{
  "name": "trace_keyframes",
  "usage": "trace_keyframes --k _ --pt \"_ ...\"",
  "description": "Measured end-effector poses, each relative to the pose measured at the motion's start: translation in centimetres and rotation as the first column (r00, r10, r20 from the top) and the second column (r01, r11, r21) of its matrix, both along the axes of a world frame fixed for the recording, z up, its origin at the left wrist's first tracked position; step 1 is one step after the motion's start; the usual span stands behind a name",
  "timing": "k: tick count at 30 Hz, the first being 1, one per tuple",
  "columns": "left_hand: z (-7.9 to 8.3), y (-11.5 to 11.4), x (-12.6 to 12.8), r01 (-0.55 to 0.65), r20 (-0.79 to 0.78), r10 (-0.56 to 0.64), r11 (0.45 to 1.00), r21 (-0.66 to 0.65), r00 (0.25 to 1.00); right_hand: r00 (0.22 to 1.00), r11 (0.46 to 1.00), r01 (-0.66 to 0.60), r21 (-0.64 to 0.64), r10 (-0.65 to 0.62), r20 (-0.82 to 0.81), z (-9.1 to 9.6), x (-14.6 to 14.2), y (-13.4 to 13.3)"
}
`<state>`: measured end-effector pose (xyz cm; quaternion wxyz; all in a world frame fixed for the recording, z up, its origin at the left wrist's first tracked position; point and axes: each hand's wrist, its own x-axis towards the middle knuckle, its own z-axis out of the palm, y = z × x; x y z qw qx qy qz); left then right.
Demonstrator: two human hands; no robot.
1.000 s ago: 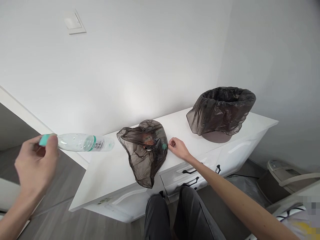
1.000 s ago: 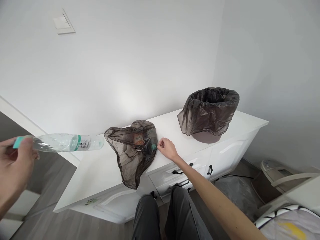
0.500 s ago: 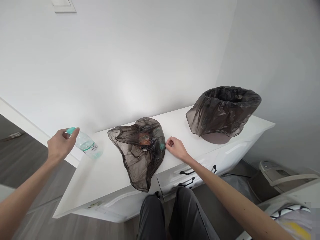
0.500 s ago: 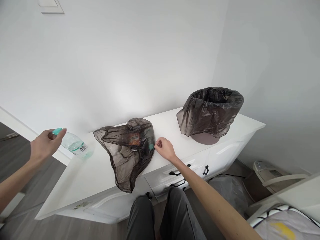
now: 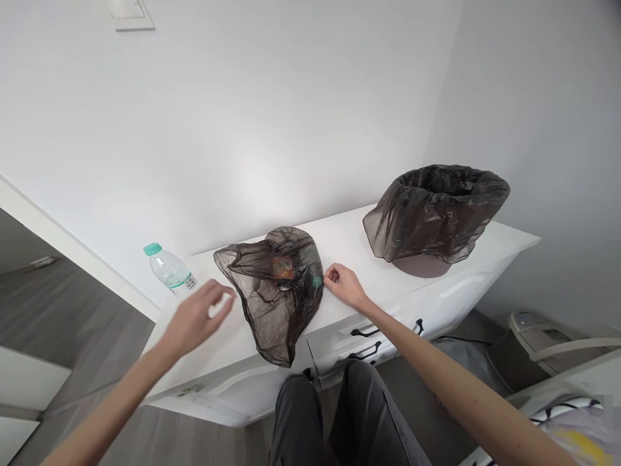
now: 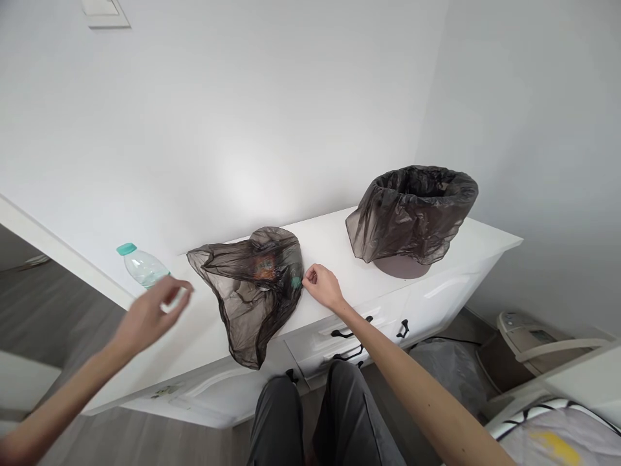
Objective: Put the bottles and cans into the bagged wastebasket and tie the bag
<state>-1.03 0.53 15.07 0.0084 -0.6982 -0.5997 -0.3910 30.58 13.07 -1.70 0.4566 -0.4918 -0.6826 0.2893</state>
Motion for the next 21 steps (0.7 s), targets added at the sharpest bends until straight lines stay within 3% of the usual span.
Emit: trace_keyframes --k 2,5,7,12,16,21 --pt "-2.1 0.3 1.7 0.217 -0.142 -0.236 0.966 -0.141 0.961 0.999 1.0 0.008 -0.008 -0.008 -0.036 0.0 0.1 0.0" --pt "-4.8 1.9 3.5 0.327 -0.291 -0.395 0.91 -0.254 0.871 0.995 0.999 0.024 -0.045 -0.028 -0.092 0.1 0.1 0.0" --pt "-6.2 3.4 4.5 0.294 -0.359 -0.375 0.919 -0.261 0.854 0.995 0.998 0.018 -0.067 -0.025 -0.099 0.4 0.1 -0.1" --pt "-8.4 7.2 6.6 0.116 -0.473 -0.182 0.979 -0.165 0.862 0.999 0.998 -0.023 -0.062 0.021 -0.028 1.3 0.2 -0.7" --pt "-8.8 8.5 7.9 0.174 -0.455 -0.235 0.97 -0.172 0.859 0.998 0.998 -0.043 -0.038 0.045 0.038 1.3 0.2 -0.7" --pt "-9.0 8.7 9.8 0.325 -0.298 -0.382 0.918 -0.226 0.875 0.994 0.998 -0.064 -0.024 0.066 0.084 1.1 0.3 -0.2"
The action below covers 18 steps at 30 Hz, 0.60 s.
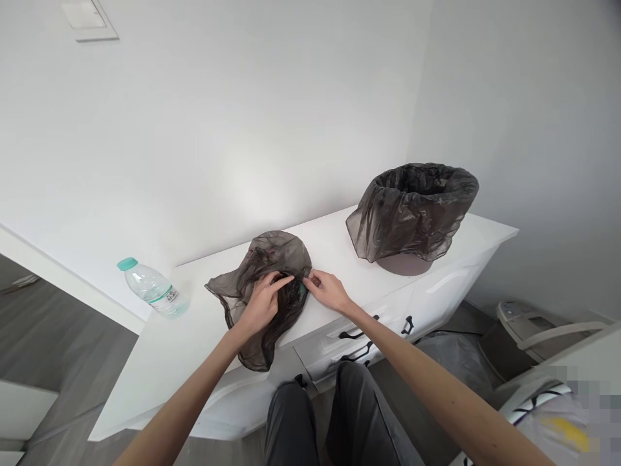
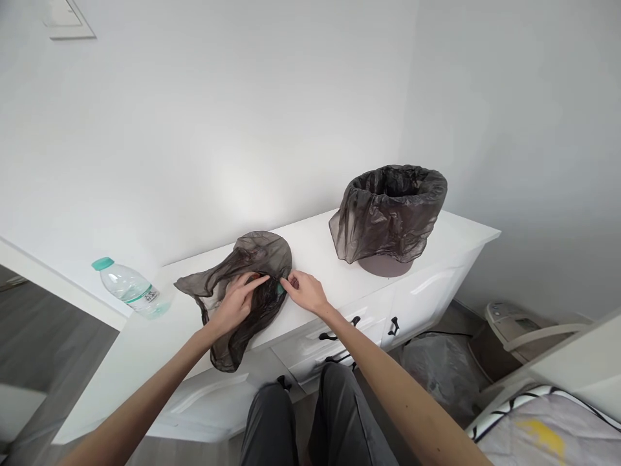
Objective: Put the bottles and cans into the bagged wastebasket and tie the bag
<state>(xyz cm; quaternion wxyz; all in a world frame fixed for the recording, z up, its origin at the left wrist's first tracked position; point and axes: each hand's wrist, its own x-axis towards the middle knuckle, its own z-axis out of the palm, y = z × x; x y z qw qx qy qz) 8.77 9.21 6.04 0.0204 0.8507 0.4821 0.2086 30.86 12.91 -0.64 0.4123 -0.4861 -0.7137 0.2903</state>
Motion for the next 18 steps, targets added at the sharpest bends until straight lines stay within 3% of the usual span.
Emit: trace_keyframes --k 4,8,12,18 --pt "-0.5 0.2 2.2 0.003 0.196 0.008 0.998 -0.056 0.981 0.998 0.998 -0.058 0.0 0.058 -0.016 0.1 0.3 0.2" --pt "-1.3 0.6 3.9 -0.209 0.331 0.213 0.977 -0.048 0.919 0.985 0.989 -0.148 0.004 0.148 -0.092 0.1 0.6 0.2" --pt "-2.4 1.2 4.2 -0.425 0.225 0.431 0.902 -0.075 0.874 0.972 0.983 -0.184 0.01 0.183 -0.15 0.1 0.6 0.3" --pt "-2.9 0.4 2.7 -0.461 0.104 0.482 0.87 -0.172 0.87 0.951 0.983 -0.18 -0.027 0.167 -0.261 0.3 0.4 0.0"
